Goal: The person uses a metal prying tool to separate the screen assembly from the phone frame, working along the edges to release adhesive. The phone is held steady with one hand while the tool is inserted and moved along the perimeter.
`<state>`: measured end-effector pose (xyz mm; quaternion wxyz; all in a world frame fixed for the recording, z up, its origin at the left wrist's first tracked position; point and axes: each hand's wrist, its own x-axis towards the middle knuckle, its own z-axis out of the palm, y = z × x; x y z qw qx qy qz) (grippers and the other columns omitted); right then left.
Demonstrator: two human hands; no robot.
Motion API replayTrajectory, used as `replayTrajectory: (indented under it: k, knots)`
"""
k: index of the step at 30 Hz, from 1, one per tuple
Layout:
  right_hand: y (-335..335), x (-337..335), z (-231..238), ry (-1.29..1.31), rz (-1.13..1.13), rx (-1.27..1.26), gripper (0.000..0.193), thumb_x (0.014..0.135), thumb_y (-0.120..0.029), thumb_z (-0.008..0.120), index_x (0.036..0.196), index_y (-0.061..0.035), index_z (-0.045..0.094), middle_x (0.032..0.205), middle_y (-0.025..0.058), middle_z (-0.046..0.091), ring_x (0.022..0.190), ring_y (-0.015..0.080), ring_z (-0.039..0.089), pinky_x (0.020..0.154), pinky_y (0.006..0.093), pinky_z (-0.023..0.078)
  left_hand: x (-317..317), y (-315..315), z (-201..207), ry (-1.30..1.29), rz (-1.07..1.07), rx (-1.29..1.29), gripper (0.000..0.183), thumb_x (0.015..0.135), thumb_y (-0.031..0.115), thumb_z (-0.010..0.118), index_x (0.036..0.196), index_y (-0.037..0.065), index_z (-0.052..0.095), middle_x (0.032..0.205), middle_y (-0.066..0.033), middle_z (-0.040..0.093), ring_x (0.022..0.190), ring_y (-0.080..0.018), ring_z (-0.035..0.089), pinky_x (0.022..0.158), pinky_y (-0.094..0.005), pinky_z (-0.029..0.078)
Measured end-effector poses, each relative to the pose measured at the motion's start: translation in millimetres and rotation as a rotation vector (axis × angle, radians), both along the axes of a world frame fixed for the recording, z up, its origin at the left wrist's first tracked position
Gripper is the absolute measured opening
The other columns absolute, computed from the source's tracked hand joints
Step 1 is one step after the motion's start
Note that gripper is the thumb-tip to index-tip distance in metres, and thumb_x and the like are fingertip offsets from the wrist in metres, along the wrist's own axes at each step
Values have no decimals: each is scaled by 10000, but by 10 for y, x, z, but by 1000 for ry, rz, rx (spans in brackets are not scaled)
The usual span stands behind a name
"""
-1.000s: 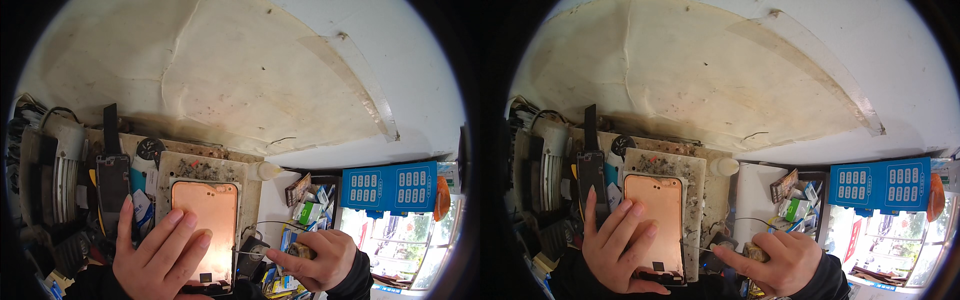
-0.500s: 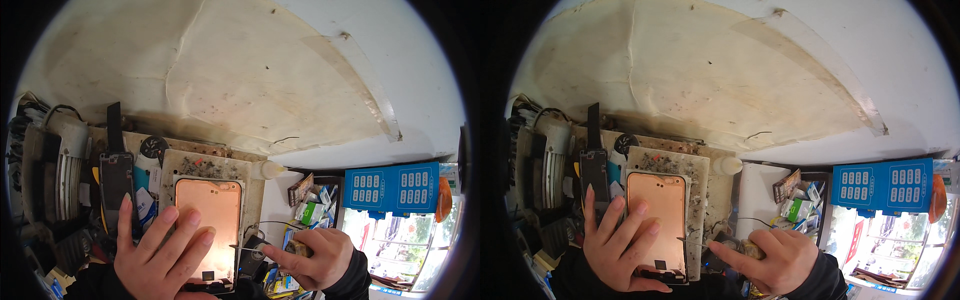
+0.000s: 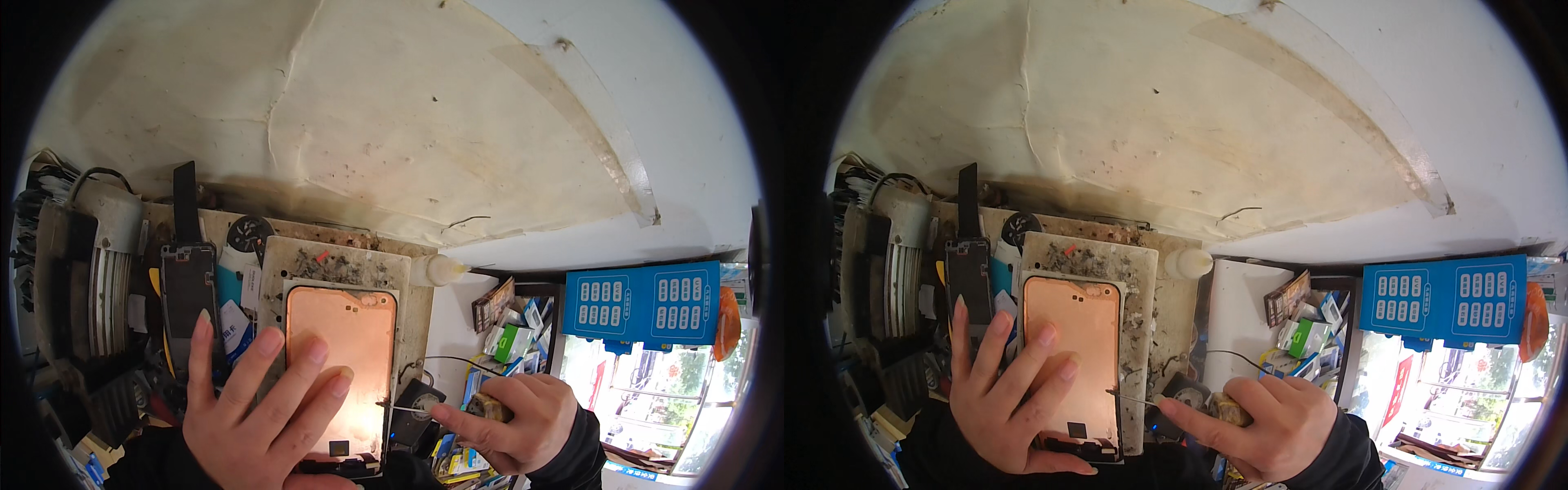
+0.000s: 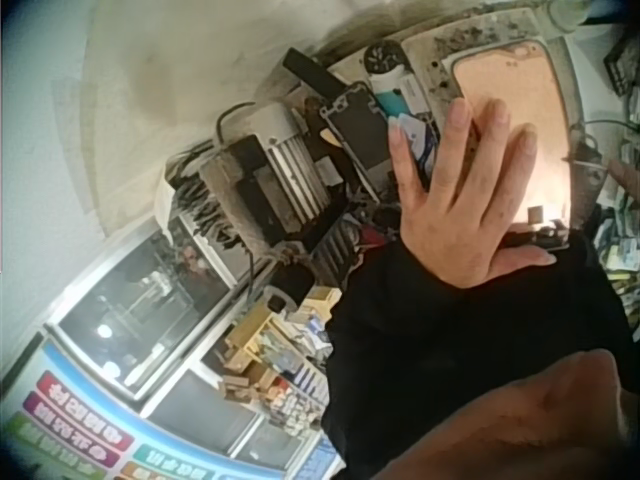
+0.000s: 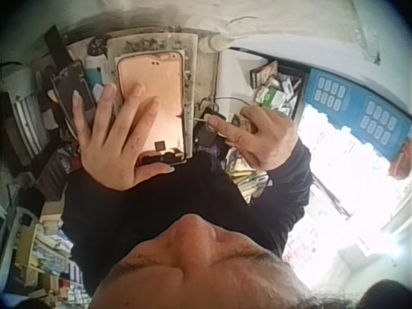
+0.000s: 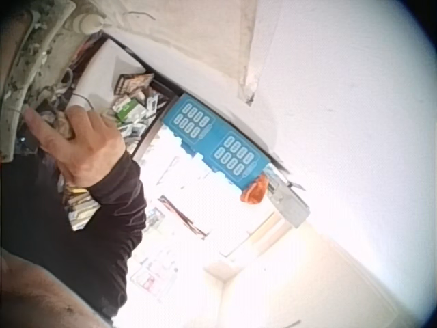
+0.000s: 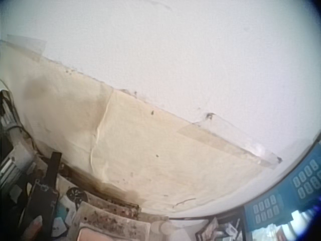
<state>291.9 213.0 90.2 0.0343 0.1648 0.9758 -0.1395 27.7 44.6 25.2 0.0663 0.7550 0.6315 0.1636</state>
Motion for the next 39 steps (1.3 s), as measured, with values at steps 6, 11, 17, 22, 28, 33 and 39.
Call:
replayTrajectory:
  k: [6,11,17,22,28,33,39]
  knots:
    - [-29,4,6,-5,-24,-21,569,726,-273,855,1287,-301,761,843,77,621,559,189,563,484,316,458,7,12,27,13,3,-2,934,844,883,478,1368,124,628,1481,-178,562,1472,-484,383,1112,-829,218]
    - [-37,19,16,-13,21,-9,576,727,-256,851,1294,-298,757,850,81,628,555,195,565,489,319,466,17,17,76,41,17,-26,927,844,878,487,1374,129,619,1486,-159,561,1464,-493,390,1116,-819,234]
    - [-86,42,8,-1,-10,-56,566,721,-232,846,1279,-284,766,844,86,623,540,191,558,485,314,464,30,37,76,36,31,-8,949,832,878,509,1395,119,592,1474,-164,577,1450,-509,408,1117,-813,239]
    - [-124,74,11,0,-7,-52,555,732,-246,852,1279,-284,767,835,89,613,536,194,560,482,318,463,42,43,62,13,49,31,1019,844,866,513,1491,80,479,1452,-182,602,1437,-518,427,1116,-808,238]
    - [-190,111,26,-26,29,-65,546,739,-245,844,1278,-295,768,848,86,612,529,190,550,478,321,456,55,43,53,15,50,72,1039,873,840,505,1540,48,416,1413,-199,632,1432,-519,436,1126,-797,230]
    - [-232,123,22,-17,-4,-75,571,706,-224,821,1269,-303,772,847,85,621,540,188,561,478,318,457,30,44,99,43,21,27,1055,877,831,507,1533,10,411,1414,-208,626,1434,-515,434,1127,-799,230]
    - [-286,208,-4,1,43,-104,539,740,-239,827,1273,-292,765,838,87,630,567,207,596,496,337,483,42,59,129,81,2,26,1050,869,826,522,1464,-39,481,1444,-230,592,1434,-505,439,1130,-796,234]
